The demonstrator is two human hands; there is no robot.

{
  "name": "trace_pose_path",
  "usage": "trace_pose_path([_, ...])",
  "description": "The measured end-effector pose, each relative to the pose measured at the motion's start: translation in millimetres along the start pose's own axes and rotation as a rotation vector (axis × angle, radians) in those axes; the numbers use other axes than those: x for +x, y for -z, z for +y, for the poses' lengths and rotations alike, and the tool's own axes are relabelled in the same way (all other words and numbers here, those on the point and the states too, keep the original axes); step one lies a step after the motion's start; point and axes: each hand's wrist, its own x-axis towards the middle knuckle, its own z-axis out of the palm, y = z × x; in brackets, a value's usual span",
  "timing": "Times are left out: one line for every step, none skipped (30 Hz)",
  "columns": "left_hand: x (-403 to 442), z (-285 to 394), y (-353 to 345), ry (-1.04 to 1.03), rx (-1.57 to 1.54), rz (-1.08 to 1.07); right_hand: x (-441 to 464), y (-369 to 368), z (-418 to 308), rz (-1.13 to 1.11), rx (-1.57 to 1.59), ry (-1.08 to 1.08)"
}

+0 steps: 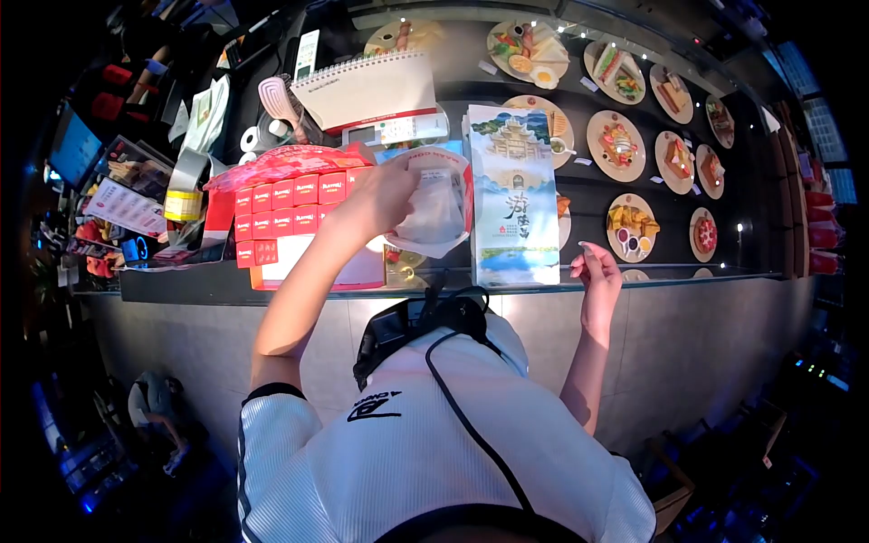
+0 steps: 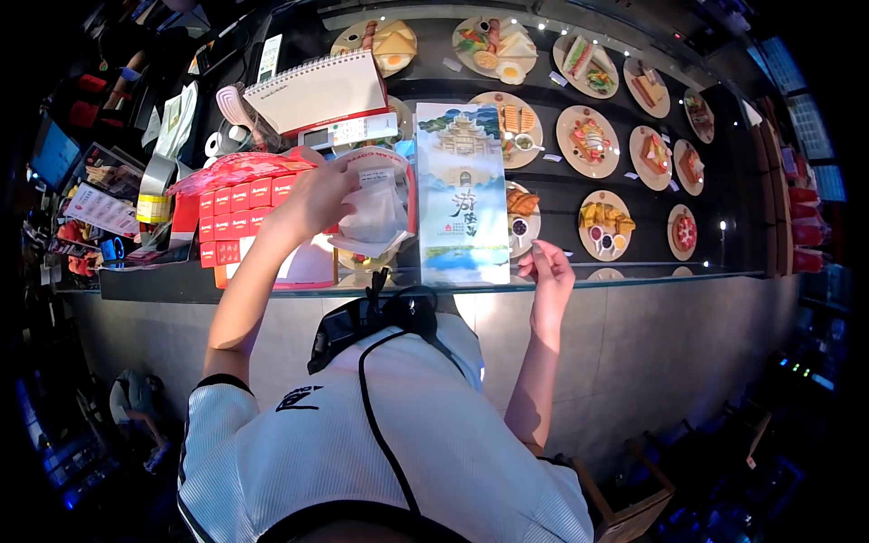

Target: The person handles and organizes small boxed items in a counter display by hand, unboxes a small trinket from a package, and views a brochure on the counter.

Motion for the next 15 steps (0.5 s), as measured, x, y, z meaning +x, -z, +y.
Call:
trace_pose_path([1, -4, -5, -0.004, 0.044, -0.045, 0, 0, 0, 0.0, -0.001, 0.002])
trace_pose_path([3, -8, -11, -0.007, 0.089, -0.09, 0, 0, -1, -0.001, -0.002, 0.003])
trace_pose_path([5, -10, -16, -0.026, 0.116, -0.054, -1, -1, -2, -0.003, -0.003, 0.005])
trace_pose_path([9, -11, -22, -0.044, 0.144, -0.017, -1, -1, -2, -0.006, -0.004, 0.007])
trace_pose_path([11, -12, -27, -0.062, 0.172, 0.02, -1, -2, -2, -0.009, -0.003, 0.009])
trace_pose_path([12, -14, -31, -0.061, 0.181, 0.002, -1, -2, -2, -0.011, -0.003, 0.01])
trace_pose_path([13, -15, -35, -0.06, 0.19, -0.017, -2, -3, -2, -0.011, -0.004, 0.01])
trace_pose_path([13, -16, -37, -0.059, 0.198, -0.035, -2, -3, -3, -0.01, -0.005, 0.01])
trace_pose_path([12, -13, -34, -0.014, 0.164, 0.025, -3, -3, -3, -0.008, -0.006, 0.009])
trace_pose_path([8, -8, -31, 0.031, 0.129, 0.085, -3, -3, -4, -0.006, -0.004, 0.011])
trace_pose_path([4, -2, -27, 0.074, 0.094, 0.144, -4, -2, -4, -0.003, -0.001, 0.013])
trace_pose_path([-1, 6, -22, 0.099, 0.006, 0.174, -5, -1, -4, 0.0, 0.001, 0.015])
trace_pose_path([-7, 14, -17, 0.124, -0.081, 0.205, -7, -1, -4, 0.004, -0.009, 0.012])
trace_pose_path([-10, 19, -14, 0.148, -0.167, 0.235, -8, -1, -5, 0.008, -0.019, 0.009])
trace_pose_path([-11, 20, -17, 0.105, -0.181, 0.16, -9, -1, -5, 0.011, -0.028, 0.005])
